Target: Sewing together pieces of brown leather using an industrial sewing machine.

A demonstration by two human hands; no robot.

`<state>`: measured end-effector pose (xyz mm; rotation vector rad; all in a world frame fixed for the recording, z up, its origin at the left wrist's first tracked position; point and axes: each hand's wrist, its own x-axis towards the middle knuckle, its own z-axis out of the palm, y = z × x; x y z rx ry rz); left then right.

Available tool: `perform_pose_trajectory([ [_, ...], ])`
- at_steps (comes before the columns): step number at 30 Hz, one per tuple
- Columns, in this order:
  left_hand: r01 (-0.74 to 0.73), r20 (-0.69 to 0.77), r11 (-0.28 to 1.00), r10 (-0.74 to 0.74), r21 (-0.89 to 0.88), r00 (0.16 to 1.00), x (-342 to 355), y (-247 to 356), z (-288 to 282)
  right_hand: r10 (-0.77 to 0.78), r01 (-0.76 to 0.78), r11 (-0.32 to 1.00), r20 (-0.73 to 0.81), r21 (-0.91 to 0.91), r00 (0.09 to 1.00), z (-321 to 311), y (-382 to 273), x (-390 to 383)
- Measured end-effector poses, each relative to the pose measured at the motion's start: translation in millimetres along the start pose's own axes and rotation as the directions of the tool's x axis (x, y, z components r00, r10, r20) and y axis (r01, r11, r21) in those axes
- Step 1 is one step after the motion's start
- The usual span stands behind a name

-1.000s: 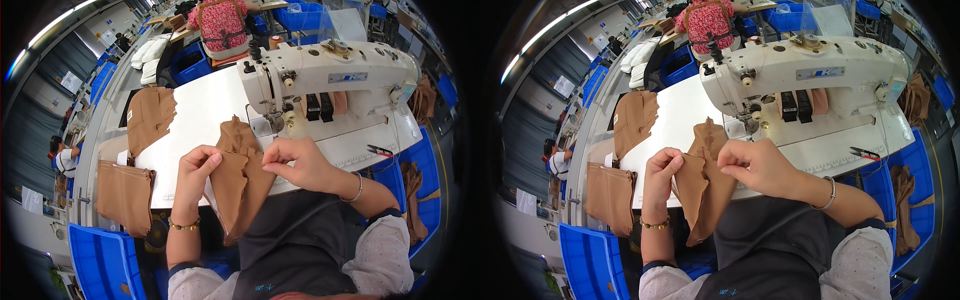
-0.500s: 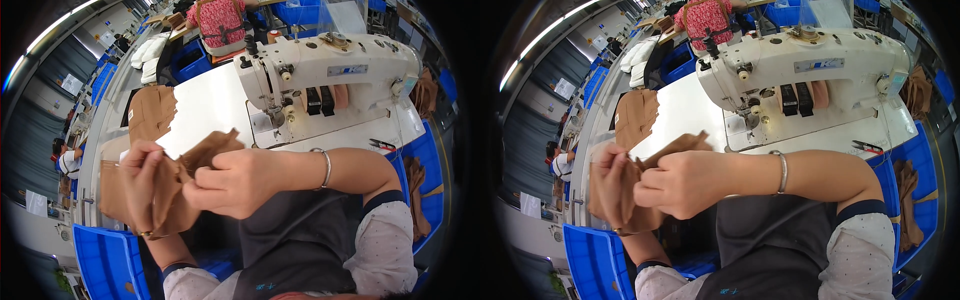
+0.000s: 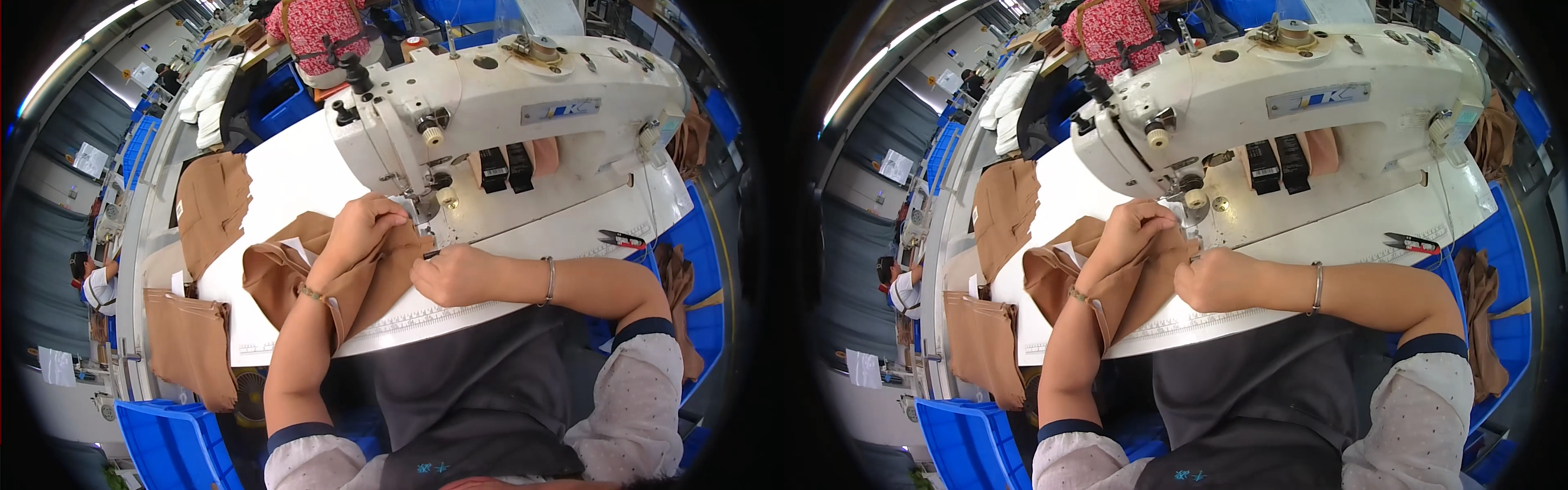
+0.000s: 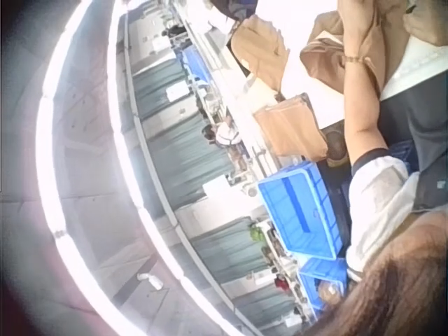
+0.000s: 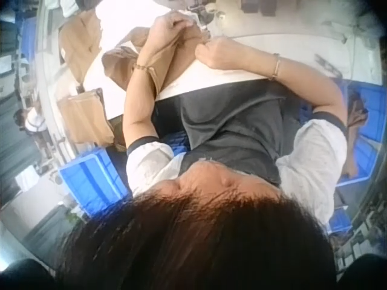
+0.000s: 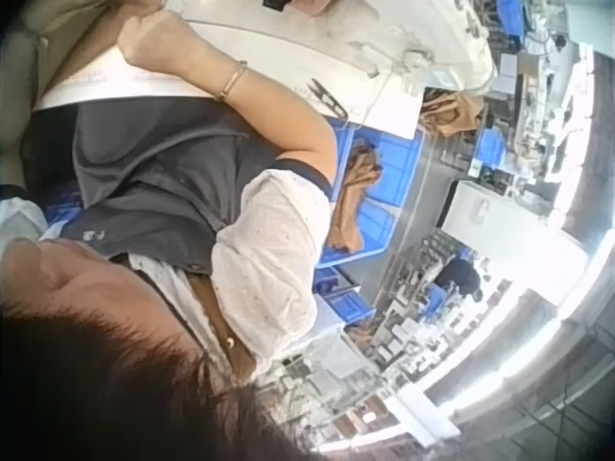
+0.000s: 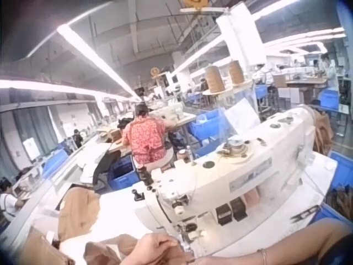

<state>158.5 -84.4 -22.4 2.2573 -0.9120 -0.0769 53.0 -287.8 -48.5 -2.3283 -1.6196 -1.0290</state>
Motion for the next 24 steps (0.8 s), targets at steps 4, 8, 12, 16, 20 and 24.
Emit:
perform_pose_trajectory([
  [4,0.236,0.089,0.967,-0.245,0.093,0.966,16,27,0,0.076,-0.078,0.996,0.060,0.038,0.995,-11,11,-10],
  [8,0.206,0.038,0.978,-0.207,0.031,0.978,15,13,-3,0.060,-0.060,0.998,-0.028,0.004,0.998,0,8,-13],
  [12,0.233,0.111,0.972,-0.228,-0.029,0.967,22,21,-7,0.089,-0.087,0.995,-0.028,0.050,0.996,-4,8,-12],
  [16,0.133,0.037,0.989,-0.131,-0.065,0.991,30,32,-4,0.110,-0.110,0.993,-0.009,0.043,0.994,-8,10,-16],
  [20,0.250,0.090,0.968,-0.248,-0.010,0.965,36,23,-2,0.125,-0.126,0.992,-0.040,-0.018,0.991,-5,16,-18],
  [24,0.118,0.048,0.993,-0.119,0.016,0.992,43,15,2,0.150,-0.149,0.988,0.027,-0.037,0.988,-9,19,-21],
])
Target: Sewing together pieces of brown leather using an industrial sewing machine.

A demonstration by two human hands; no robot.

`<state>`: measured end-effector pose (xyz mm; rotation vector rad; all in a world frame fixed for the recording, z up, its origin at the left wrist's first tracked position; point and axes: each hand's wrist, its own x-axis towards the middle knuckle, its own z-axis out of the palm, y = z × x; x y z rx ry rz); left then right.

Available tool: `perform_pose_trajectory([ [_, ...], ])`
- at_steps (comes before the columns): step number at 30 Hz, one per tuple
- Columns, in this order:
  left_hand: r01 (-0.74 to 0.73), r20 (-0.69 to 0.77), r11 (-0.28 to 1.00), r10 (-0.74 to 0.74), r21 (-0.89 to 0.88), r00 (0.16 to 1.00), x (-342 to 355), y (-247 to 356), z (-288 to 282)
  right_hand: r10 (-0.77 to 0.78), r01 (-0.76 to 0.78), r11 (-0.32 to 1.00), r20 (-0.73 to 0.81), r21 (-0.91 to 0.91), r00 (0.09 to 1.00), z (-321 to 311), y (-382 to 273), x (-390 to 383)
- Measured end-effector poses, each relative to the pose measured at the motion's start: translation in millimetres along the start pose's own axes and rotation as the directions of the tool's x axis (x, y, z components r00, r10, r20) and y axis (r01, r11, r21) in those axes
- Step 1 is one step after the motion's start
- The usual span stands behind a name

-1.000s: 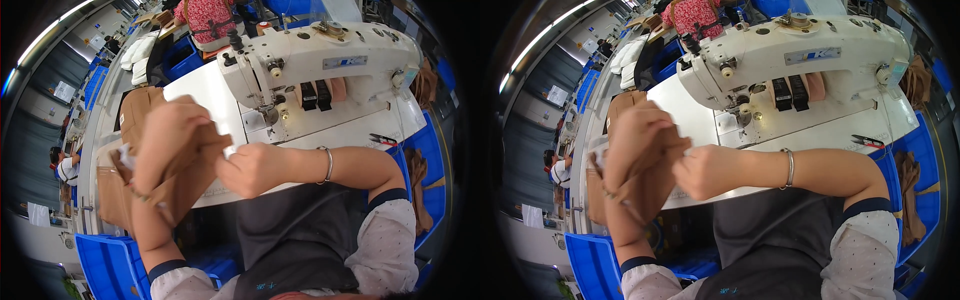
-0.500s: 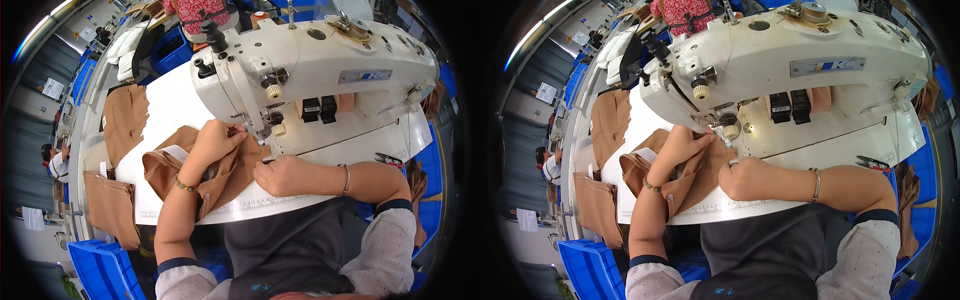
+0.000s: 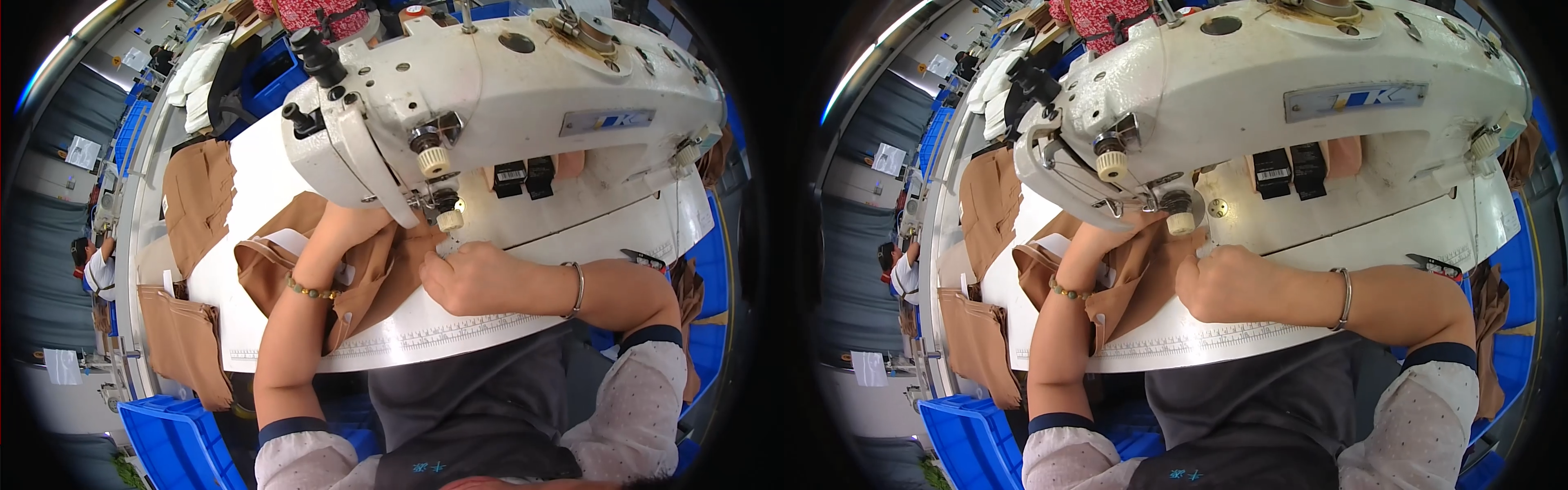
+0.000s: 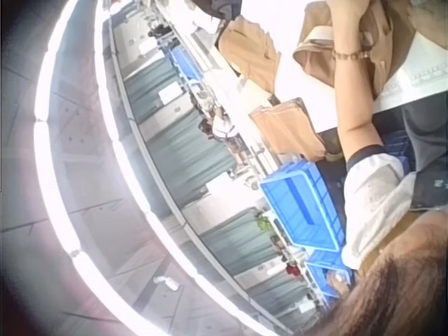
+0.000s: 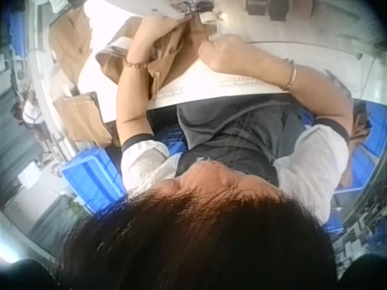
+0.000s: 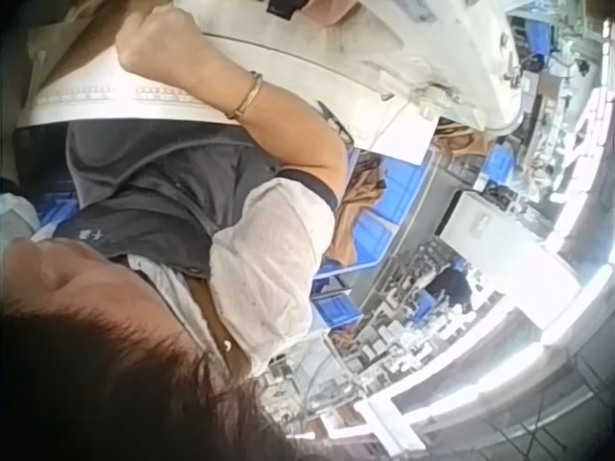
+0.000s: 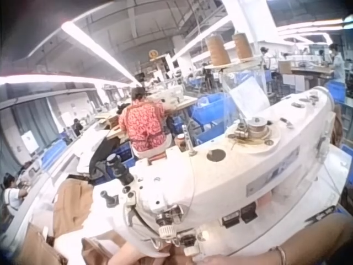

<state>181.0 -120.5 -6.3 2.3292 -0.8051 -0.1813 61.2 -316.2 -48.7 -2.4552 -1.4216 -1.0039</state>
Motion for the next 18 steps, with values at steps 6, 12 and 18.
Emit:
perform_pose_trajectory([
  [6,-0.045,-0.027,0.999,0.044,-0.019,0.999,2,-15,6,0.021,-0.018,0.998,-0.036,0.061,0.999,3,0,0],
  [12,0.178,0.117,0.983,-0.183,0.054,0.976,-1,0,-10,0.029,-0.028,0.999,-0.027,0.026,0.999,4,1,3],
  [18,-0.016,-0.033,0.828,0.041,0.560,0.999,-50,64,-15,0.023,-0.022,0.998,-0.029,0.057,0.999,0,0,-1],
])
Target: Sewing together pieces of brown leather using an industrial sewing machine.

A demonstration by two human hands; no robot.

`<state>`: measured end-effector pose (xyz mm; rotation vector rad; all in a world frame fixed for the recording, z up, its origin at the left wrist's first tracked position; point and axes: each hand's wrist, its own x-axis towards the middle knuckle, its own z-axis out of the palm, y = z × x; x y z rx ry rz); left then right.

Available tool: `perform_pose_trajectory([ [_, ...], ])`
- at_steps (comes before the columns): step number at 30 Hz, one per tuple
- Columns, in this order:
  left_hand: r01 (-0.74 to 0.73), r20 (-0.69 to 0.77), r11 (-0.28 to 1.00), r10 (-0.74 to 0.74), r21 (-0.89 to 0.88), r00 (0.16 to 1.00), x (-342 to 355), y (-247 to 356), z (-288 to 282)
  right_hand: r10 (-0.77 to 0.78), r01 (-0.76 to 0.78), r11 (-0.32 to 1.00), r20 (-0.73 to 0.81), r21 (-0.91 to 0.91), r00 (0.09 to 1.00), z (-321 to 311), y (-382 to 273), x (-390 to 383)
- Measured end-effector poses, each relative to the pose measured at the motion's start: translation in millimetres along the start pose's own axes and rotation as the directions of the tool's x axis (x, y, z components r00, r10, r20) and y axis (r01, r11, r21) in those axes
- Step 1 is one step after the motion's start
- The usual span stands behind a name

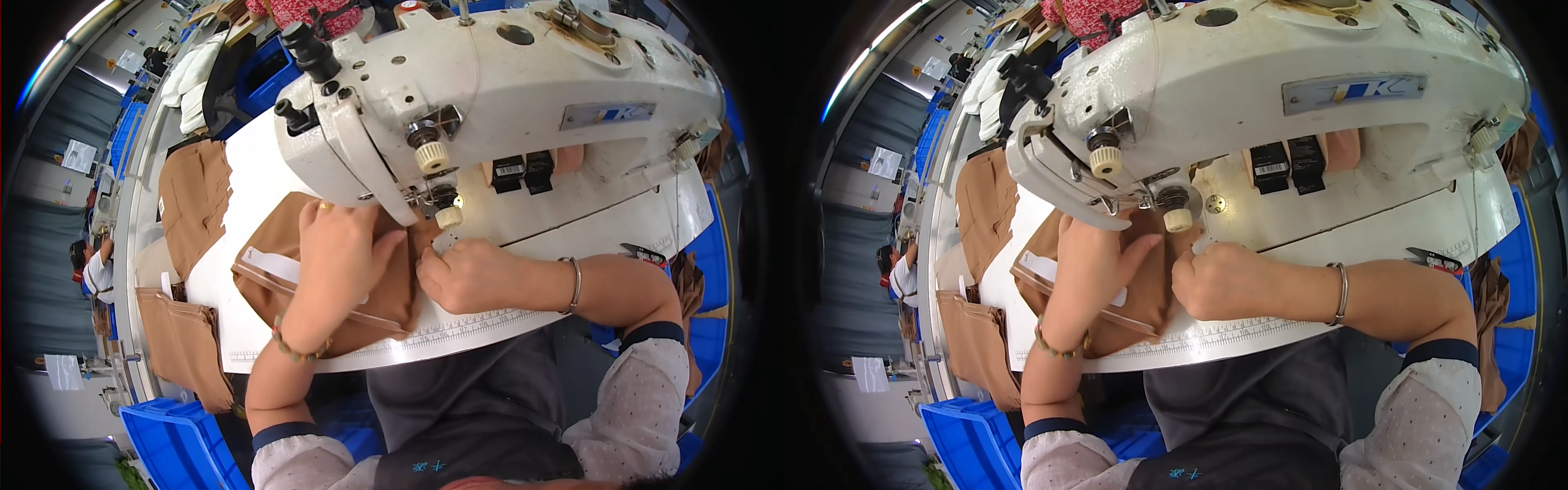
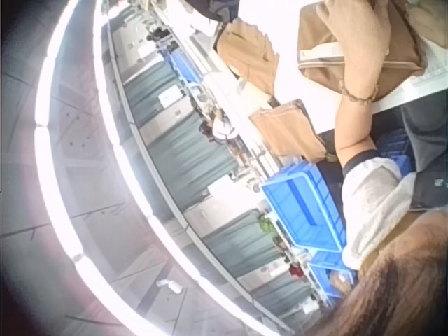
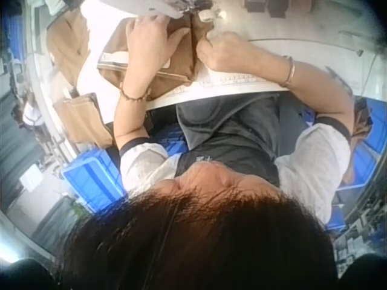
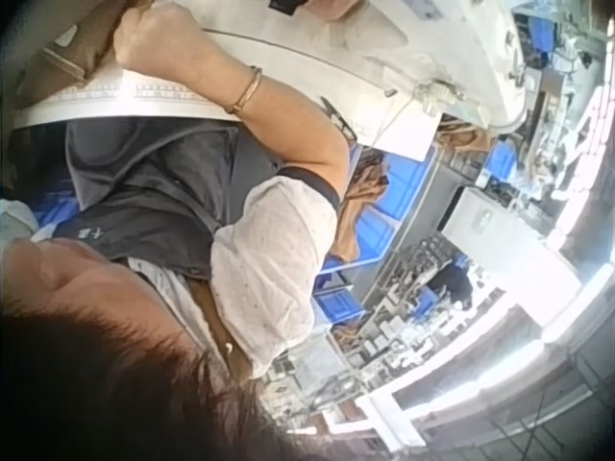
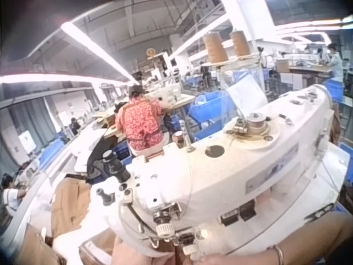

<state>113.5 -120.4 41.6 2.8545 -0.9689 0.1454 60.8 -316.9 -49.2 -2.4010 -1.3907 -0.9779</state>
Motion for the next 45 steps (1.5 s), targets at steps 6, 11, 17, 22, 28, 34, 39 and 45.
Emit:
perform_pose_trajectory([
  [6,-0.160,-0.195,0.986,0.151,-0.035,0.969,-31,16,35,-0.040,0.039,0.998,0.008,0.045,0.999,4,0,3],
  [11,-0.236,-0.203,0.972,0.230,-0.007,0.952,-37,0,46,-0.033,0.033,0.999,0.120,-0.002,0.992,-4,0,3],
  [17,-0.294,-0.242,0.955,0.280,-0.024,0.929,-41,0,51,0.025,0.001,0.992,0.210,-0.126,0.977,-18,-22,2],
  [22,-0.289,-0.265,0.957,0.278,-0.005,0.923,-39,0,51,0.043,-0.010,0.989,0.222,-0.147,0.974,-14,-23,1],
  [28,-0.272,-0.266,0.962,0.266,0.014,0.927,-23,-12,58,0.090,-0.070,0.987,0.131,-0.146,0.987,1,-9,5],
  [34,-0.287,-0.372,0.958,0.264,-0.006,0.890,-5,-20,62,0.145,-0.131,0.976,0.070,-0.177,0.987,14,1,9],
  [39,-0.256,-0.334,0.966,0.228,-0.040,0.914,7,-35,70,0.189,-0.183,0.969,0.024,-0.166,0.982,17,8,11],
  [45,-0.256,-0.392,0.967,0.231,-0.012,0.891,20,-41,71,0.185,-0.173,0.974,0.068,-0.144,0.980,14,9,12],
])
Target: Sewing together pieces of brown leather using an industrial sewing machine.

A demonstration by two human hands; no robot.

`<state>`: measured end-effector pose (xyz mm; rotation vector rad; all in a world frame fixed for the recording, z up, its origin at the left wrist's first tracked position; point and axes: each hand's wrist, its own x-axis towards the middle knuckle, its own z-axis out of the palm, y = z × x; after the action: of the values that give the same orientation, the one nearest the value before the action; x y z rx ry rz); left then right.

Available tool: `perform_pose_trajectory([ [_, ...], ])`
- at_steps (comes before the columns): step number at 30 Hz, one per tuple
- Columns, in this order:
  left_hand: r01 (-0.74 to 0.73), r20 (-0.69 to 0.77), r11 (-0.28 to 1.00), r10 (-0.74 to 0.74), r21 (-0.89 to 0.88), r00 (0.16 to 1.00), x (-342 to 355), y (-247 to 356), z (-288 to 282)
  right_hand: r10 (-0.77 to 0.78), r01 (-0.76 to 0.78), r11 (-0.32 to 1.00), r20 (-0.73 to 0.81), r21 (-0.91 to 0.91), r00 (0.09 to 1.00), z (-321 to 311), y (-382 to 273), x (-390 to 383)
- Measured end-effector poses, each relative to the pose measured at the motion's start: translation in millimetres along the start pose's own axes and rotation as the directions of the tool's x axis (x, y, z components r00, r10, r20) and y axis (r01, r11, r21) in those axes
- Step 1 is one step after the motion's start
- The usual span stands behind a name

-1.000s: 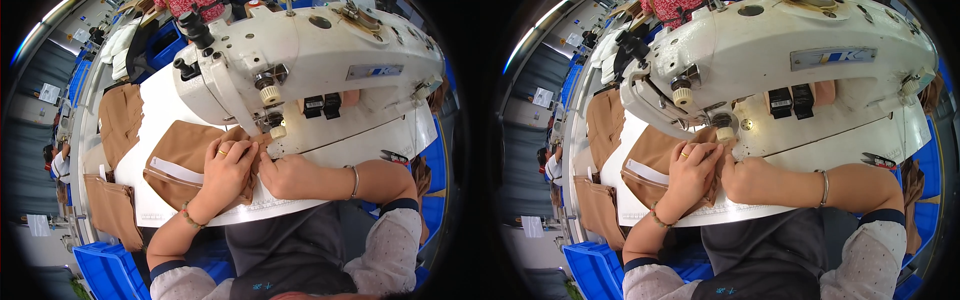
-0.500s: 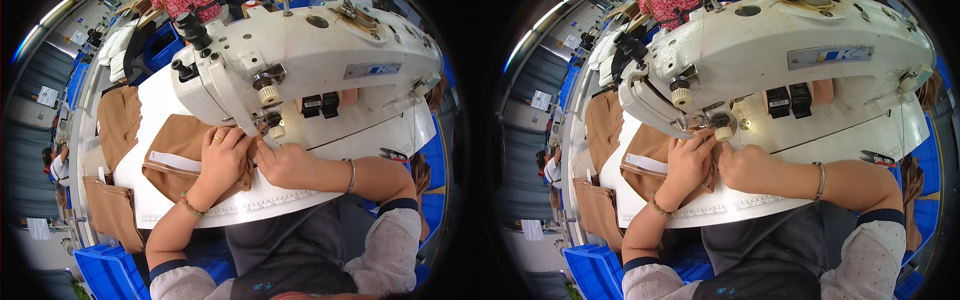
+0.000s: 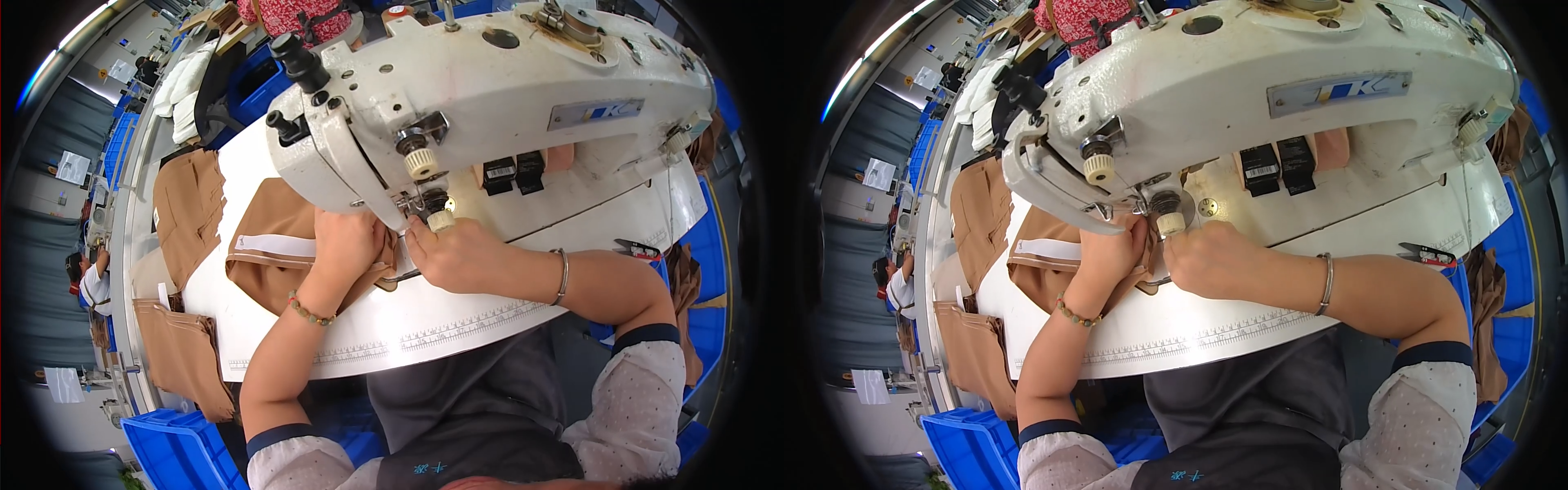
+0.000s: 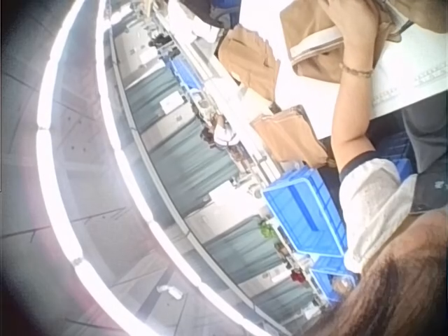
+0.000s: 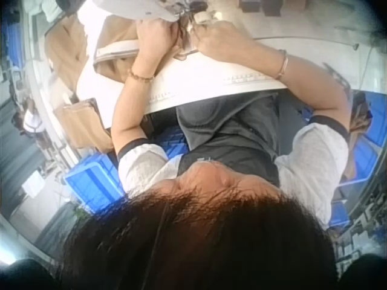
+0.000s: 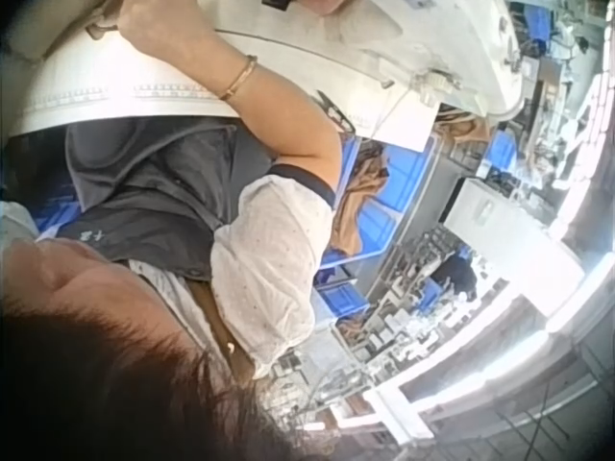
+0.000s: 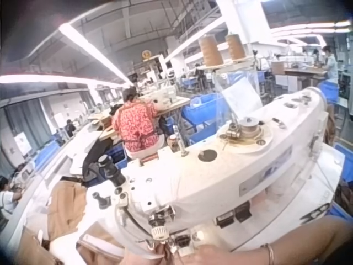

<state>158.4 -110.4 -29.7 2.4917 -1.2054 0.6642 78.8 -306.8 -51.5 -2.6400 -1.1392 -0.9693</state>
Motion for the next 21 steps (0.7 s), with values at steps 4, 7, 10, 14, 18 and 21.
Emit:
perform_pose_trajectory([
  [4,0.037,0.024,0.999,-0.037,0.003,0.999,0,-1,2,0.005,-0.005,0.999,-0.002,0.043,1.000,-2,1,1],
  [7,0.043,0.041,0.999,-0.042,-0.027,0.998,-1,1,0,0.003,-0.003,0.999,0.005,0.051,1.000,-2,1,0],
  [10,0.044,0.046,0.999,-0.043,-0.019,0.998,-1,3,-1,0.000,0.000,0.999,0.005,0.050,1.000,-2,2,-2],
  [14,0.028,-0.038,1.000,-0.028,-0.009,0.999,3,2,-1,-0.010,0.011,0.999,-0.024,0.053,1.000,1,2,-2],
  [18,0.070,0.017,0.992,-0.073,0.109,0.997,-12,0,0,-0.043,0.043,0.998,-0.007,0.051,0.999,-1,6,-3],
  [21,0.250,0.033,0.967,-0.252,0.048,0.967,-24,18,-10,-0.048,0.049,0.998,-0.018,0.044,0.999,-3,6,-6],
])
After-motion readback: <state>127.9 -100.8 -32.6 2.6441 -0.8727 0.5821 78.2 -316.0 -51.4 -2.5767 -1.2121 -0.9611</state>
